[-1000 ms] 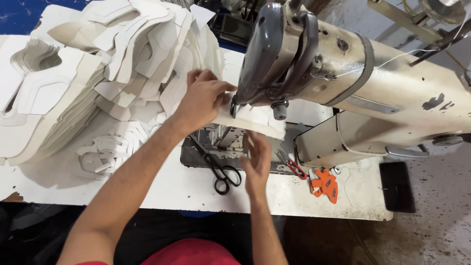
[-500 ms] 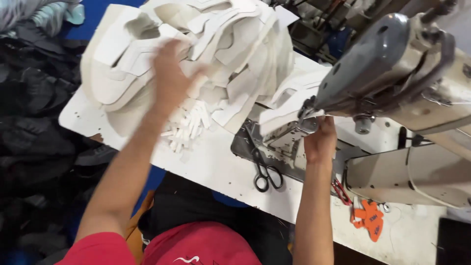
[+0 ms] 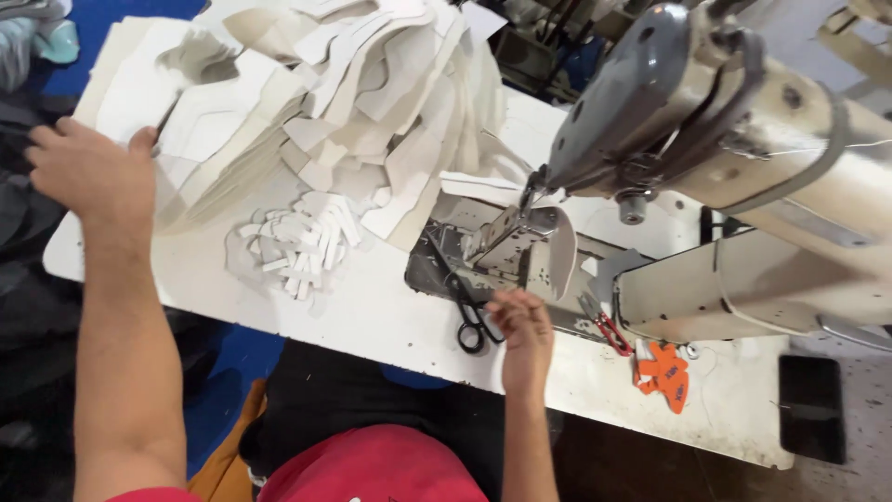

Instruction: The person repeatedly picks up white shoe parts, aligns them with a smaller white piece, and sews them together using a sewing machine. After each stitch, the person cuts the thread with scissors and places the finished part aside.

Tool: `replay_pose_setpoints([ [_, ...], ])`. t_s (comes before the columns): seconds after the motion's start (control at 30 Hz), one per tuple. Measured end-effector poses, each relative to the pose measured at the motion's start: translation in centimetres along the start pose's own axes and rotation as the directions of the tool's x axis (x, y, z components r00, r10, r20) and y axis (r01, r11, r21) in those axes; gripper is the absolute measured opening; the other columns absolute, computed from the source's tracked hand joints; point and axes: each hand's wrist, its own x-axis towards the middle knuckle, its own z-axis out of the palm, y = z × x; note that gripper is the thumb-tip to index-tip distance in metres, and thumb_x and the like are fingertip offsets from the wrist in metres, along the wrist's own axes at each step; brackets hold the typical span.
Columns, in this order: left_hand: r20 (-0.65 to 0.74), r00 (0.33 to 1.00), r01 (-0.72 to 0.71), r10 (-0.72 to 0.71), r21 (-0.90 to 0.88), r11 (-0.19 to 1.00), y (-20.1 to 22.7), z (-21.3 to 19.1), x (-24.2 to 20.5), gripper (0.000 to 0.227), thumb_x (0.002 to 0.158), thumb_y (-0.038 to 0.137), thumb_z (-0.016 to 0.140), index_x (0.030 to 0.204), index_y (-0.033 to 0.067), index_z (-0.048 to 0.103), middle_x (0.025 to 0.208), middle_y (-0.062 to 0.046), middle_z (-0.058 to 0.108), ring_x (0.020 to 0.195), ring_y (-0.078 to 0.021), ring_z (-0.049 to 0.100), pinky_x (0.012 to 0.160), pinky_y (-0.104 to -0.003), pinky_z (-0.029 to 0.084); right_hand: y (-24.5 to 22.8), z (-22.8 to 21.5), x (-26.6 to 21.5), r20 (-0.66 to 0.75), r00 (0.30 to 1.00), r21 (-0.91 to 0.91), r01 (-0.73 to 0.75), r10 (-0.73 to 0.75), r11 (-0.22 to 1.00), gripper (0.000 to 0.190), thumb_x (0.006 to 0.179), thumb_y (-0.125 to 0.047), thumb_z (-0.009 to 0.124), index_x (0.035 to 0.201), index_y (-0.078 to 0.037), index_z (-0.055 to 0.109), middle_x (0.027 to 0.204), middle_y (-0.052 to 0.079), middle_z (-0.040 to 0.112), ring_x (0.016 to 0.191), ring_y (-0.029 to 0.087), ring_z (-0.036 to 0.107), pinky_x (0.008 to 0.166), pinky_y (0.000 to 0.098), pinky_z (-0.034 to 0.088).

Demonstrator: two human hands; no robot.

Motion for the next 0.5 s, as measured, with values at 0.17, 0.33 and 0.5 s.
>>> replay_pose_setpoints([
  [0.17, -0.127, 0.992, 0.043, -0.012, 0.248, 0.968, 2.1, -4.9, 1.1, 0.105, 0.069, 0.066, 0.089, 0.127, -0.0140, 0.054, 0.117, -0.021, 0.057, 0.105, -0.0357, 0.055, 0.076, -0.049, 0.048, 0.8, 2.6, -2.1, 0.069, 0.978, -0.225, -0.179, 0.199, 0.958, 0.020, 0.101, -0.003, 0.049, 0.110, -0.002, 0.066, 0.104, 0.015, 0.078, 0.089, 0.023, 0.073, 0.082, 0.0359, 0.058],
  [0.33, 0.052, 0.998, -0.031, 0.021, 0.207, 0.978, -0.1, 0.3, 1.9, 0.088, 0.083, 0.061, 0.082, 0.128, -0.0094, 0.053, 0.126, -0.020, 0.057, 0.112, -0.0353, 0.061, 0.085, -0.049, 0.052, 1.8, 4.4, -3.0, 0.216, 0.918, -0.275, -0.269, 0.332, 0.923, 0.018, 0.102, -0.007, 0.051, 0.111, -0.002, 0.066, 0.106, 0.013, 0.077, 0.092, 0.022, 0.073, 0.083, 0.0340, 0.056],
  [0.5, 0.358, 0.932, -0.005, -0.060, 0.179, 0.984, 0.0, -3.0, 3.3, 0.087, 0.089, 0.073, 0.082, 0.118, -0.0066, 0.060, 0.113, -0.023, 0.066, 0.099, -0.0421, 0.070, 0.077, -0.050, 0.056, 2.5, 4.2, -3.7, 0.307, 0.877, -0.314, -0.274, 0.371, 0.909, 0.019, 0.104, -0.009, 0.050, 0.111, -0.002, 0.065, 0.106, 0.012, 0.078, 0.093, 0.020, 0.073, 0.082, 0.0325, 0.055],
])
